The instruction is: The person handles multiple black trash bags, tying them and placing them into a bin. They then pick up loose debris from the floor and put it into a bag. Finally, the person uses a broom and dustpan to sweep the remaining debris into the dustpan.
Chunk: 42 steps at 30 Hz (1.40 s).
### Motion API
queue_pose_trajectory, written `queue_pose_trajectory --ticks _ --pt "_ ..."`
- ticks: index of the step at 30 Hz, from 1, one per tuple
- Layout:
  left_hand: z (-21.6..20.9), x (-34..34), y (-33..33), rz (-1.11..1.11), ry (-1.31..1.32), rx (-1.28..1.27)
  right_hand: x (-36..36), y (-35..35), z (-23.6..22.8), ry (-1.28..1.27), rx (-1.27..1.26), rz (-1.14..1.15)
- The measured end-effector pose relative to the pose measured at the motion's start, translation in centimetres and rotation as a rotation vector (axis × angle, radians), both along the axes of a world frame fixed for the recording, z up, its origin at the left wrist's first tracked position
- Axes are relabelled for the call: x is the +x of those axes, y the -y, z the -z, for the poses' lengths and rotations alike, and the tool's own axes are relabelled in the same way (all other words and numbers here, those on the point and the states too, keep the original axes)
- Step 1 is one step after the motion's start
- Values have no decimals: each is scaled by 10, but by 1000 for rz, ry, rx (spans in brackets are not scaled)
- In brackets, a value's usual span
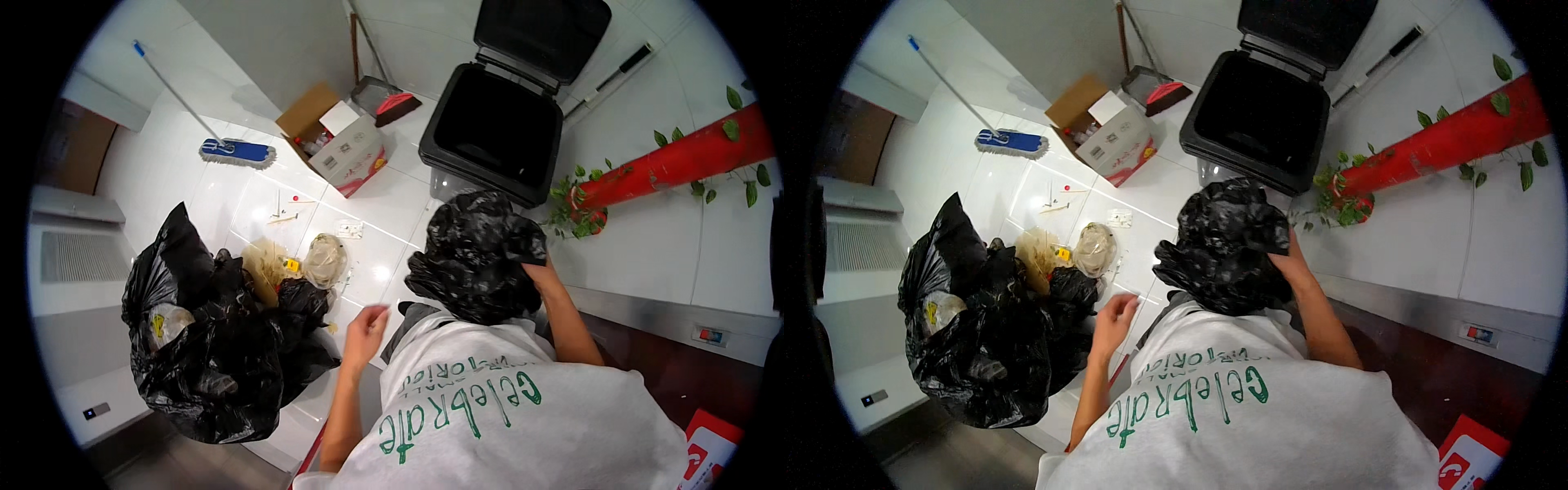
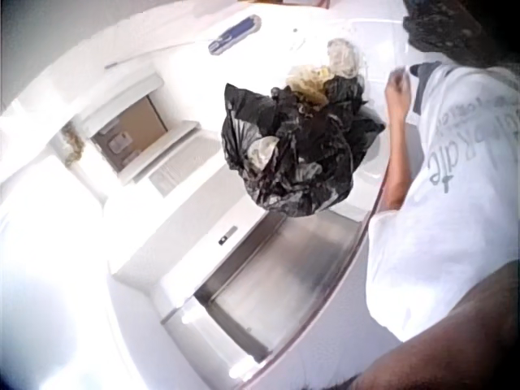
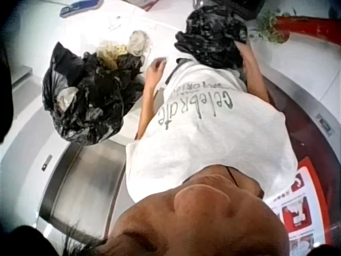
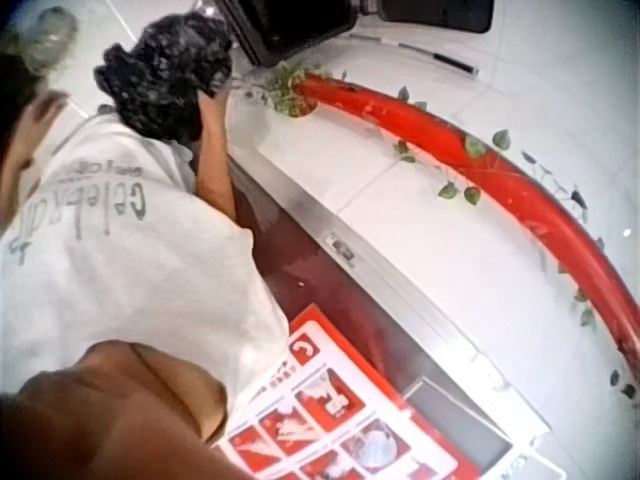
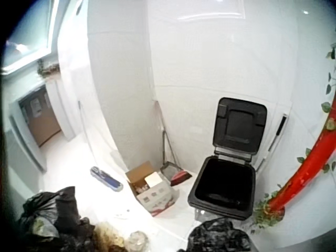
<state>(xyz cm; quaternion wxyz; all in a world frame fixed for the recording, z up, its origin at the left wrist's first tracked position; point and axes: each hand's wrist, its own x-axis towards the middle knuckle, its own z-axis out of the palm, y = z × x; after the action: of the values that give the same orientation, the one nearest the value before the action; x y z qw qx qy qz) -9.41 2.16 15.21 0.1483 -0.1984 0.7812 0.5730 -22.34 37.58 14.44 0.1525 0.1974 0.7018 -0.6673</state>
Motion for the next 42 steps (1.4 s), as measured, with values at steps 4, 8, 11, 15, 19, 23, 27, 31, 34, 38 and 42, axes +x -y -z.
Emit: queue_pose_trajectory --ticks 4,8,11,15,19,23,27,31,34,38,42 --pt "-76 -75 -79 43 -548 -31 -30 62 -36 -139 -52 -255" --pt "-66 -85 -87 171 -585 -442 -27 103 -75 -135 22 -367" --pt "-53 -80 -70 -26 -541 -141 -28 92 -73 -65 289 -372" --pt "-50 -79 -26 -855 -354 903 -57 49 -43 -91 144 -233" --pt "-24 -44 1 -1038 -441 805 -85 4 -35 -226 358 -302" --pt "37 20 41 -1318 -445 648 -148 -86 -14 -105 428 -1" --pt "77 109 96 -1517 -308 486 -180 -127 -62 -423 -65 -160" --pt "110 153 92 -1404 -51 80 -198 -99 -91 -347 -131 -52" --pt "116 166 72 -1264 -72 -215 -241 -137 -90 -425 -167 -117" --pt "103 172 87 -1210 -15 -600 -273 -129 -119 -1164 568 -248" --pt "65 180 110 -1274 -46 -736 -244 -83 -173 -1256 947 -403"
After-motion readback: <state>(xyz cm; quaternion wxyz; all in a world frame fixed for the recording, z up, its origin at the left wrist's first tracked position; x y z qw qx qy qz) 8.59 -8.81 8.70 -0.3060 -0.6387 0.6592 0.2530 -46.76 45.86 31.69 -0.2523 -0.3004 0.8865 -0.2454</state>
